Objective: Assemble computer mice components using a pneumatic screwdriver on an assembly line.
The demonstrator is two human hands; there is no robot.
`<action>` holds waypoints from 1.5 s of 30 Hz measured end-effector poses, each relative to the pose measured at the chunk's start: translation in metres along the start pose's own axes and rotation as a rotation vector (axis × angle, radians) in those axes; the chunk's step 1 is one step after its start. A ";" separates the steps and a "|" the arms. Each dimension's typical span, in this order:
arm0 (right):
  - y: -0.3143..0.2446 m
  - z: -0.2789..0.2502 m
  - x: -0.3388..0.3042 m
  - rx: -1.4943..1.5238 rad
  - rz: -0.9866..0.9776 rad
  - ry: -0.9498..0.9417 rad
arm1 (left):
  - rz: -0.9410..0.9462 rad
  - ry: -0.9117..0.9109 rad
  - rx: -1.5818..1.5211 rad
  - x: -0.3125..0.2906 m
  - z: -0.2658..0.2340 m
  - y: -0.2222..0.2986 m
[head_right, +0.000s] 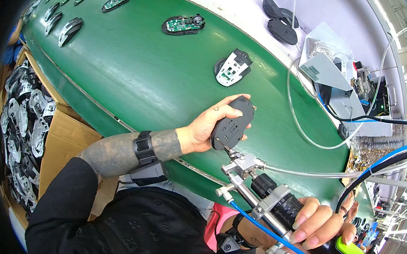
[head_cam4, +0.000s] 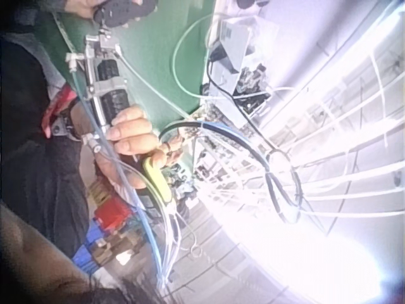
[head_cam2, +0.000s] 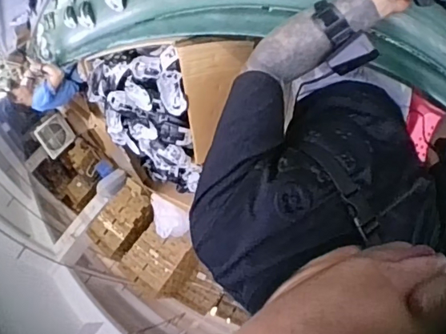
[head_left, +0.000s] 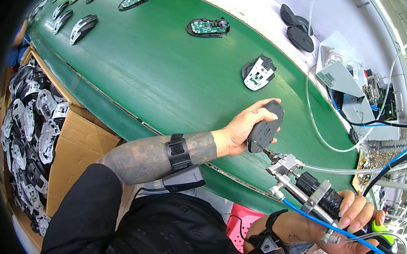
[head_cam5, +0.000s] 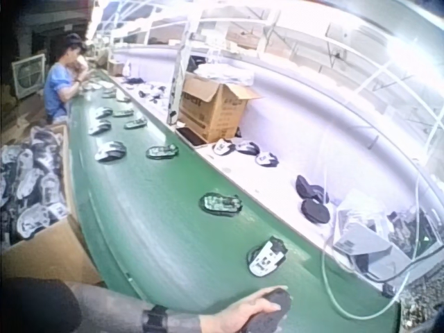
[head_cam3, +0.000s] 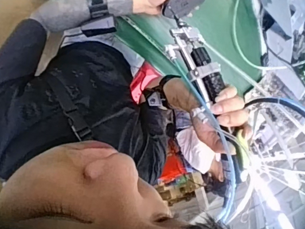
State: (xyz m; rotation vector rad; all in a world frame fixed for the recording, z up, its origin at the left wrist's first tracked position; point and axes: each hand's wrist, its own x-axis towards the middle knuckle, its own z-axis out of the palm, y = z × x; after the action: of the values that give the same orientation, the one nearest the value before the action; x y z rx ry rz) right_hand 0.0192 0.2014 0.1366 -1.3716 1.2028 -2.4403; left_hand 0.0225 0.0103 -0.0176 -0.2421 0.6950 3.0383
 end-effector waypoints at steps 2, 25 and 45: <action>0.002 0.001 0.001 0.009 0.017 -0.012 | 0.006 -0.012 -0.002 -0.001 0.000 0.000; -0.022 0.002 -0.020 -0.448 0.009 0.322 | 0.475 0.307 2.159 0.082 -0.022 0.048; 0.005 -0.012 0.014 -0.221 -0.342 0.278 | -0.079 -0.201 -0.025 -0.021 0.014 -0.008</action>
State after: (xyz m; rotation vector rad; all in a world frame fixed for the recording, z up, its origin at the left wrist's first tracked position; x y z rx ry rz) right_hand 0.0004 0.1990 0.1391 -1.4313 1.4406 -2.8870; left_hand 0.0412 0.0236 -0.0057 0.0349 0.6179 2.9422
